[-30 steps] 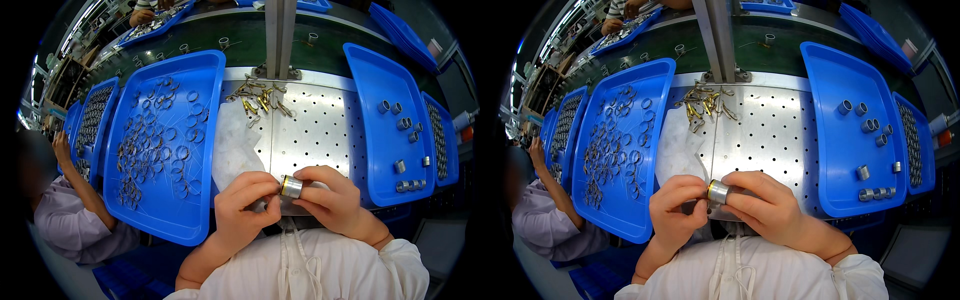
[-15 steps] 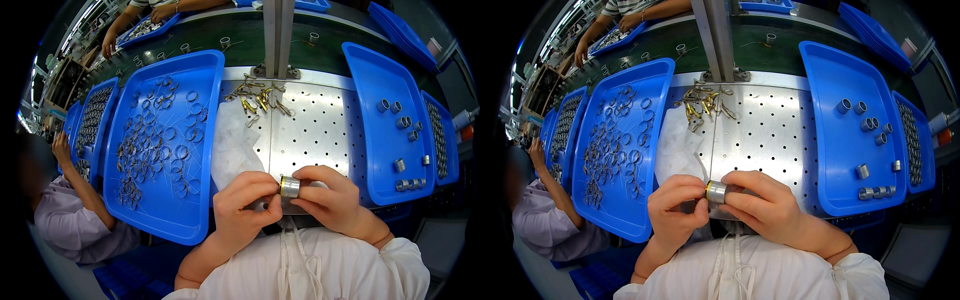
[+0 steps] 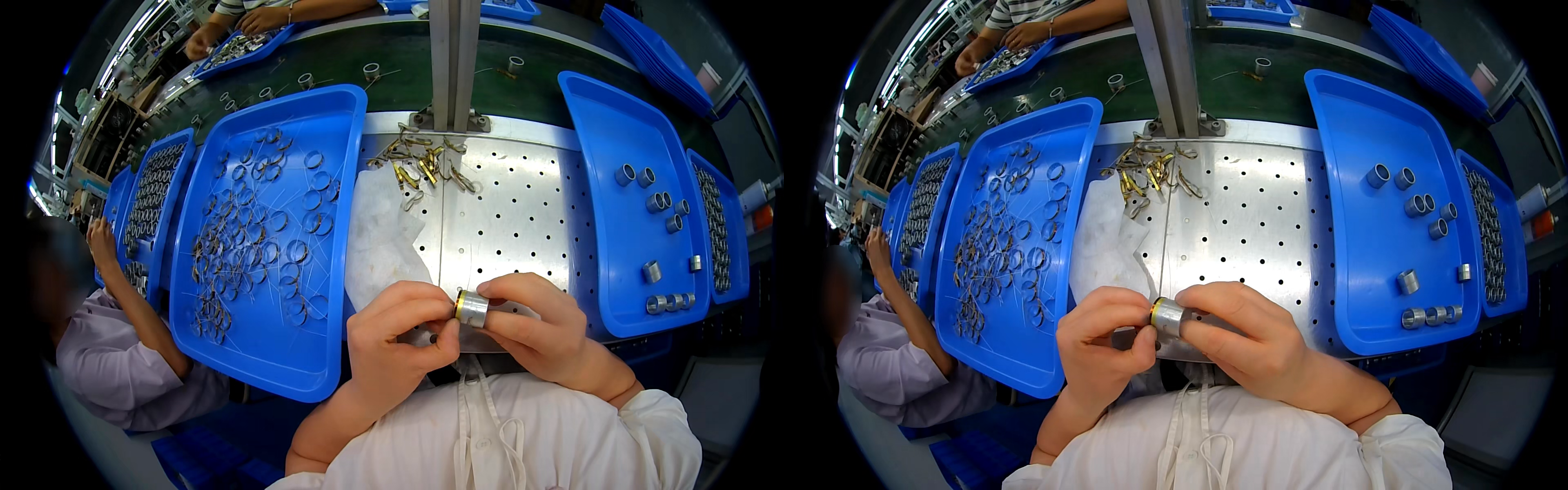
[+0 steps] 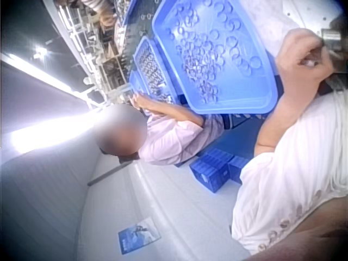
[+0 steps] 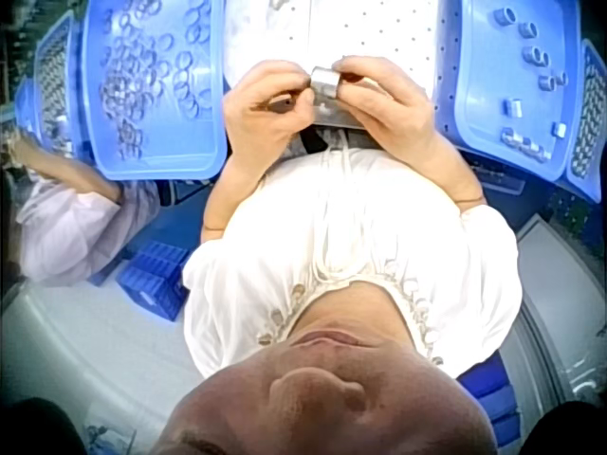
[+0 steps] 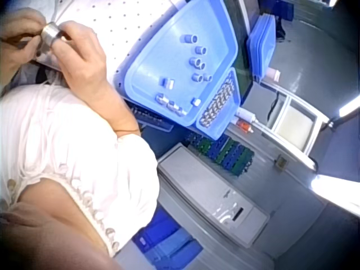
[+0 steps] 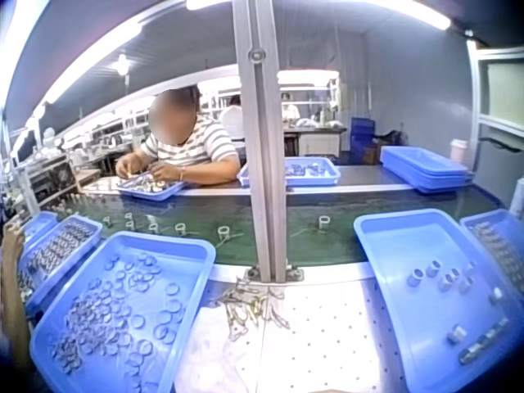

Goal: The person repeatedly picks small cylindrical metal parts from blue trays and assembles them by hand, inserting a small ring or clip into each cylinder. They place the assembled units back into a tray. The process is repetitive and performed one at a time.

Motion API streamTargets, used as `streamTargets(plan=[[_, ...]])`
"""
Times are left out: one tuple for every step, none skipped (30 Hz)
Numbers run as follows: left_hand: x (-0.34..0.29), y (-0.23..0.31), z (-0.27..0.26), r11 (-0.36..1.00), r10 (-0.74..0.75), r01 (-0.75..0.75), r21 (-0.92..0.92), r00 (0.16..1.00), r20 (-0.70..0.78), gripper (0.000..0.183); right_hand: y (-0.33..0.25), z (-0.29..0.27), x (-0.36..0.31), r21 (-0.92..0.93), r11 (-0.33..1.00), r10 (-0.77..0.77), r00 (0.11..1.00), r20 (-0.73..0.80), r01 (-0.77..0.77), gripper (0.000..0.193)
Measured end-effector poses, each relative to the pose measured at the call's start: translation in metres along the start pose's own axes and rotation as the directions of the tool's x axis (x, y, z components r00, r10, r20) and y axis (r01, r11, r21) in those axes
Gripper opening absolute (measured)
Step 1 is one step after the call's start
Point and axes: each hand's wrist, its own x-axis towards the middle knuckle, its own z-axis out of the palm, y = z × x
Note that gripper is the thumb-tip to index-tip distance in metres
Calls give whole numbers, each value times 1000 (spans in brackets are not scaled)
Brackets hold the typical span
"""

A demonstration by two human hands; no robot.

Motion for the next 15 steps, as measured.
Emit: streamTargets(plan=[[0,-1,-1,1000,14,-14,4,1000,11,18,-1,0,0,33,998,49,999,-4,-49,31],[-1,-2,-2,999,31,-31,8,999,21,18,-3,0,0,65,993,94,996,-5,-94,31],[-1,-2,-1,999,47,-47,18,999,13,19,-6,0,-1,97,986,140,990,-6,-139,31],[-2,-1,-1,998,64,-64,27,998,6,19,-7,0,-1,119,980,163,987,-8,-161,30],[-2,-1,0,996,81,-80,37,997,-2,19,-8,0,-1,141,973,185,983,-9,-182,30],[-3,-1,0,995,87,-87,50,996,0,19,-9,0,-1,162,966,208,978,-10,-203,29],[-3,-1,0,994,94,-94,63,996,2,19,-8,0,-1,139,972,193,981,-10,-190,29],[-3,-1,0,992,99,-99,75,995,5,19,-8,0,-1,115,978,179,984,-9,-176,28],[-3,-2,0,994,86,-86,67,996,-4,19,-7,0,-1,91,982,164,986,-7,-163,28],[-3,-2,0,996,73,-72,59,997,-12,19,-6,0,-1,68,990,127,992,-14,-126,28],[-3,-2,0,997,59,-58,53,998,-21,19,-4,0,-1,46,995,90,996,-19,-89,28],[-3,-2,0,997,59,-58,57,998,-23,19,-3,0,0,24,998,52,998,-24,-51,28],[-3,-2,0,996,59,-58,61,998,-24,19,-3,0,0,22,999,48,999,-22,-48,28],[-3,-2,0,996,59,-57,66,998,-26,20,-3,0,0,19,999,45,999,-21,-45,28],[-4,-2,0,995,65,-62,78,997,-31,19,-3,0,1,17,999,42,999,-20,-42,28]])
